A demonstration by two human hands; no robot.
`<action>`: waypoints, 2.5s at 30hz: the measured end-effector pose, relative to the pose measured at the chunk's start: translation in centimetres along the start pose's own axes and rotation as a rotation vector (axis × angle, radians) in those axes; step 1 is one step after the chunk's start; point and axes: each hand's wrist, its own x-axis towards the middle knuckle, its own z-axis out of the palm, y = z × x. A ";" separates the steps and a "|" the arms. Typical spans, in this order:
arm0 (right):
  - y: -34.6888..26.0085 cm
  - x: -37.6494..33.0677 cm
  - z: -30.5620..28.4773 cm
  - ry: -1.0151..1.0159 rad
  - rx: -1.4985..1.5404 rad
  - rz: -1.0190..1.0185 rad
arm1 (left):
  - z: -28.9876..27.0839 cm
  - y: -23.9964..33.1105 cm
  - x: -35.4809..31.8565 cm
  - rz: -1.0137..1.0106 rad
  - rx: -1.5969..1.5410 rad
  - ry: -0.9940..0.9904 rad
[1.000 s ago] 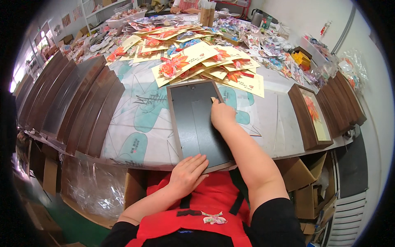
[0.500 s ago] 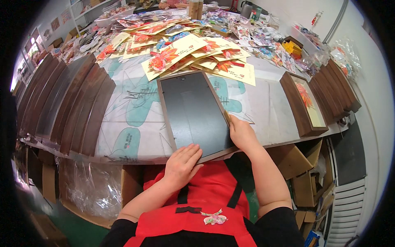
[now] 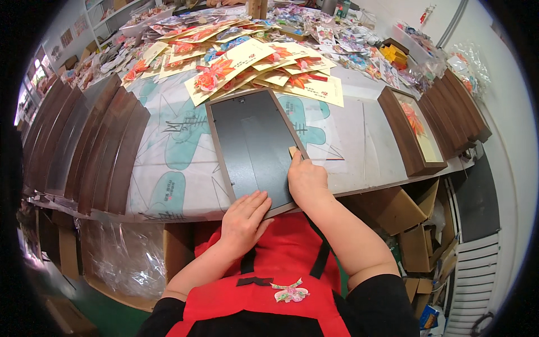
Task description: The person assembles picture frames by inserting a decorative card with a red fish design into a wooden frame. They use a small wooden stick to press the backing board into place and secure the frame. The person repeats this process for multiple frames, stacking the finished units on the table.
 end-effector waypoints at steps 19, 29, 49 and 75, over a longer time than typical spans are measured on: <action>4.7 -4.8 -2.9 -0.060 0.600 -0.352 | -1.7 -0.9 3.8 -0.006 -0.118 -0.224; 3.9 -3.4 -3.4 -0.265 0.520 -0.319 | -1.1 -1.5 3.9 -0.060 -0.203 -0.228; 5.9 0.5 -2.6 -0.289 0.851 -0.199 | -2.7 -2.2 2.3 -0.152 -0.234 0.074; 0.8 4.1 4.7 0.167 1.435 0.318 | -3.6 -9.1 3.7 -0.990 -0.738 0.124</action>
